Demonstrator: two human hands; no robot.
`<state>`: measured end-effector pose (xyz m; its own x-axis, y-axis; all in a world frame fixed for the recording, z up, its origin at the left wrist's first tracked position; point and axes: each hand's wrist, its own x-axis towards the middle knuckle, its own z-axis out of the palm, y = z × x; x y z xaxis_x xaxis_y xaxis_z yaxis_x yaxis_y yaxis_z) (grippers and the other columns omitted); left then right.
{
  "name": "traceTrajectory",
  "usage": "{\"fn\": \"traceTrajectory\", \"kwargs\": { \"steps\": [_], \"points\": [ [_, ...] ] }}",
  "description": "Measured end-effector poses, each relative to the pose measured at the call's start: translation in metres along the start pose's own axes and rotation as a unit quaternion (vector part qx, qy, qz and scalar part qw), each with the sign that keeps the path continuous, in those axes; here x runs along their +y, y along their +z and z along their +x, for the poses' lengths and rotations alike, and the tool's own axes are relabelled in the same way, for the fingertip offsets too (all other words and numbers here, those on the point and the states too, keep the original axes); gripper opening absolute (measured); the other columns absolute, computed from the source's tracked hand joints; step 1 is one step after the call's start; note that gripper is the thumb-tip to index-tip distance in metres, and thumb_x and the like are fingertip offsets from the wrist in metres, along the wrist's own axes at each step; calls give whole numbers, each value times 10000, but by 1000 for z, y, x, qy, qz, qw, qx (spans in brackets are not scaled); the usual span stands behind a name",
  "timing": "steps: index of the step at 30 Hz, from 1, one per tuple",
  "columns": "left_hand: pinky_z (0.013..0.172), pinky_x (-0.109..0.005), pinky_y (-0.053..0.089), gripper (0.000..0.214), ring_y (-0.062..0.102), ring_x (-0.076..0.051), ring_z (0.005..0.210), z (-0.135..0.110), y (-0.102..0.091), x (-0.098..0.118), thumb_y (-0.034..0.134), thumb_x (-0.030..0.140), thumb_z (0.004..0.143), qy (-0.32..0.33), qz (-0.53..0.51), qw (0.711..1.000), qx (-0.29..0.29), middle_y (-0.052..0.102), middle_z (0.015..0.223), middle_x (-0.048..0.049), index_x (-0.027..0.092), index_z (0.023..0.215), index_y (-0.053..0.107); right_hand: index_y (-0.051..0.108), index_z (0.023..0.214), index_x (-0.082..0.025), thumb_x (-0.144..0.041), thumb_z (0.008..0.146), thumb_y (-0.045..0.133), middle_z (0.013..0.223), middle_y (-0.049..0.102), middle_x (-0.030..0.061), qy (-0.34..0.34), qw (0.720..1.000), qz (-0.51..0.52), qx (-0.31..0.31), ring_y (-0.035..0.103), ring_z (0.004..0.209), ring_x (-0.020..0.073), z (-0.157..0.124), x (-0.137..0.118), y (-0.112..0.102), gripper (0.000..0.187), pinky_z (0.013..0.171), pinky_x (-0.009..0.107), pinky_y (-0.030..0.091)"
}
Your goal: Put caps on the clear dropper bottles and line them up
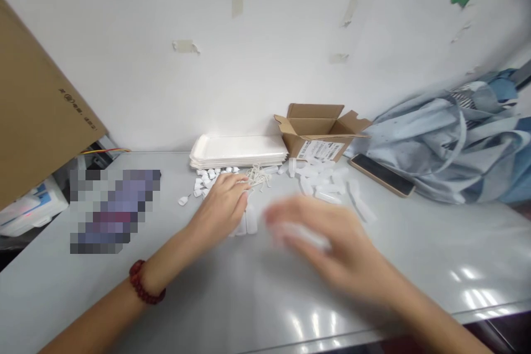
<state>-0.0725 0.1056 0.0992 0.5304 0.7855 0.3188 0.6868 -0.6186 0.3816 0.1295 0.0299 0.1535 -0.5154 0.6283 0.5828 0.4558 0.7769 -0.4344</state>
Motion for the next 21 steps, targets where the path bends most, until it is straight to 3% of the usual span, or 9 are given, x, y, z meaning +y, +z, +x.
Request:
{"fn": "traceTrajectory", "kwargs": {
  "steps": [2,3,5,7,18,21],
  "points": [
    [965,-460,418,333,441,-284,1168,11,2,0,351,218,936,13,22,999,-30,596,1200,-125,133,1025,659,676,1020,-200,-163,904,436,1115,678,102,140,974,-170,46,636,1026,212,3,52,-2,269,888,351,503],
    [954,-464,422,330,448,-291,1148,16,3,0,364,235,934,18,31,998,-43,604,1183,-130,131,999,670,661,1061,-183,-151,906,444,1153,661,112,201,950,-240,23,627,1045,219,2,77,-3,269,899,351,489],
    [936,-471,425,320,468,-294,1097,23,7,1,392,261,926,26,37,997,-56,627,1116,-133,133,944,685,650,1092,-126,-124,880,494,1118,668,162,242,931,-272,8,627,1036,276,-3,117,-3,263,874,392,483],
    [918,-477,428,306,480,-297,1057,27,12,0,419,280,915,29,36,997,-57,640,1043,-134,134,913,687,652,1093,-120,-123,865,529,1101,678,164,256,923,-286,-12,626,1032,290,-12,140,-2,258,877,396,471],
    [927,-447,437,384,485,-279,1117,22,15,-7,380,343,935,-44,-14,999,11,605,1181,-127,131,1172,594,627,1155,-144,-69,858,521,1148,678,130,259,909,-318,-69,599,1080,276,-23,150,0,324,875,374,432],
    [919,-425,447,364,487,-272,1117,23,12,-9,380,348,935,-38,-18,999,8,618,1165,-105,156,1107,638,616,1161,-138,-65,853,525,1148,673,136,253,909,-323,-73,590,1080,287,-24,152,1,329,855,377,420]
  ]
}}
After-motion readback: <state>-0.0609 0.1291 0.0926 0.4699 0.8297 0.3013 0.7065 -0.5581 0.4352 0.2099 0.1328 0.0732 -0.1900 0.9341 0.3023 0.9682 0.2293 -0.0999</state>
